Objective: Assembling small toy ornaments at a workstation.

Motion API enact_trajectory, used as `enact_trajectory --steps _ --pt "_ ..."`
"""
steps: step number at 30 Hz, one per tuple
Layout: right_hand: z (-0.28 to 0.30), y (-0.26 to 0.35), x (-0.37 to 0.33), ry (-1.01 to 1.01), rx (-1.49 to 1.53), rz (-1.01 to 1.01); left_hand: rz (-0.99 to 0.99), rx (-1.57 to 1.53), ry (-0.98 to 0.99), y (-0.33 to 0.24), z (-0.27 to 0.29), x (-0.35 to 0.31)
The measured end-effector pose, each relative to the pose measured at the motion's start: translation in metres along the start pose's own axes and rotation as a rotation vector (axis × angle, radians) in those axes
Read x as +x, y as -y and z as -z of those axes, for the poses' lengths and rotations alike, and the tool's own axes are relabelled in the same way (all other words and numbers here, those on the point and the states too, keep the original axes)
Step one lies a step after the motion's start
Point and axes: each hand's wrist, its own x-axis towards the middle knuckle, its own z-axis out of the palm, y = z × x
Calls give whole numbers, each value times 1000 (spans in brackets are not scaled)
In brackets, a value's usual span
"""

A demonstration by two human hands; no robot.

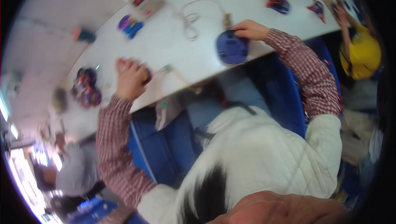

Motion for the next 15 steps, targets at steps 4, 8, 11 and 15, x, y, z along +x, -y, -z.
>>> enact_trajectory --steps 4,8,11,15 --pt "-9 25 9 57 -69 -1 -23 85 129 5 -12 21" --pt "-21 16 24 39 -168 66 -120 137 71 26 -45 17" --pt "-34 17 24 -101 -287 33 -144 167 111 23 -48 16" --pt "-49 11 9 -302 -287 142 -139 141 149 27 -47 18"
